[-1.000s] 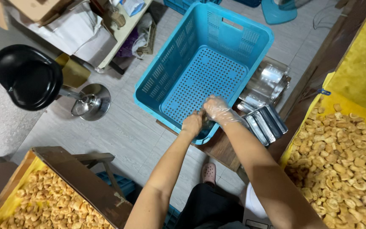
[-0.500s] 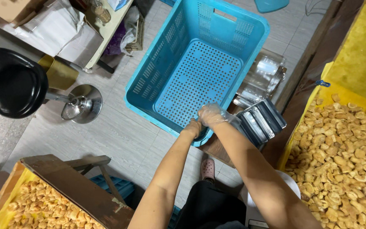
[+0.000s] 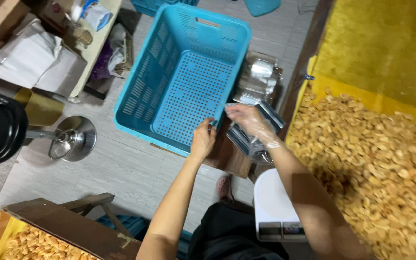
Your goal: The person places pieces of fried snacks from a tray into a small clear plastic bag, weighs the bag on a digital scale, and seals the bag.
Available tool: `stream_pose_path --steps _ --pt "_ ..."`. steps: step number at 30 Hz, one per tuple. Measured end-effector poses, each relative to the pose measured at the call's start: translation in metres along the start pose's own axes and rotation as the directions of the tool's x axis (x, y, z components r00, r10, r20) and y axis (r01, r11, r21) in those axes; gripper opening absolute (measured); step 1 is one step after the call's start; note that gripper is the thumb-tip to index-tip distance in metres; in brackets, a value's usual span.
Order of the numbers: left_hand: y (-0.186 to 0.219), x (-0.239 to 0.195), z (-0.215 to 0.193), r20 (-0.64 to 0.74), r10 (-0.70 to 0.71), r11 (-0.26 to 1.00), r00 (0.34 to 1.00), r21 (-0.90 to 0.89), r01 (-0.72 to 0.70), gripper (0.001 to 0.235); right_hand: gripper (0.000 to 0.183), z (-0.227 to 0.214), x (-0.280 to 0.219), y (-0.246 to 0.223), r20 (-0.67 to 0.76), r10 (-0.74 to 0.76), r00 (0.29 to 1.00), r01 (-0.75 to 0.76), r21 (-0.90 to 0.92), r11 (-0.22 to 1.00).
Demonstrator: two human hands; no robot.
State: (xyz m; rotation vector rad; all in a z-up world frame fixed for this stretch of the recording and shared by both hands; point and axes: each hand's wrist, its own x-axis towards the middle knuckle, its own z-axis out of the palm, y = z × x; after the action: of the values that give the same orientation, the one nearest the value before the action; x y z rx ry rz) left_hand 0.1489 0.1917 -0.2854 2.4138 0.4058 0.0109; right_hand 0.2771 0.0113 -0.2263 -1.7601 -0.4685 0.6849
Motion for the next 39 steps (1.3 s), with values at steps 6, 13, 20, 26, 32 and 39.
stream_pose_path --steps 6,13,20,26,32,39 --pt "0.058 -0.024 0.071 -0.03 -0.299 0.828 0.954 -0.504 0.244 0.042 0.034 -0.044 -0.091 0.078 -0.164 0.036 0.986 0.051 0.497 0.866" --pt "0.115 -0.027 0.068 0.297 -0.647 0.424 0.702 -0.625 0.655 0.024 0.033 -0.039 -0.138 0.133 -0.248 0.118 0.962 0.095 0.705 0.703" --pt "0.078 -0.045 0.101 0.164 -0.69 0.422 0.705 -0.701 0.576 0.018 0.041 -0.046 -0.165 0.092 -0.234 0.19 0.954 -0.021 0.576 0.817" --pt "0.05 -0.059 0.106 -0.001 -0.513 0.633 0.858 -0.676 0.377 0.021 0.042 -0.057 -0.171 0.07 -0.218 0.238 0.947 -0.083 0.547 0.833" --pt "0.101 -0.047 0.046 0.068 -0.316 0.643 0.946 -0.718 0.266 0.023 0.044 -0.065 -0.173 0.052 -0.222 0.174 0.959 -0.022 0.555 0.832" --pt "0.214 -0.05 0.027 0.189 0.058 0.803 0.98 -0.593 0.067 0.015 0.041 -0.08 -0.194 0.009 -0.394 0.201 0.897 0.052 0.545 0.837"
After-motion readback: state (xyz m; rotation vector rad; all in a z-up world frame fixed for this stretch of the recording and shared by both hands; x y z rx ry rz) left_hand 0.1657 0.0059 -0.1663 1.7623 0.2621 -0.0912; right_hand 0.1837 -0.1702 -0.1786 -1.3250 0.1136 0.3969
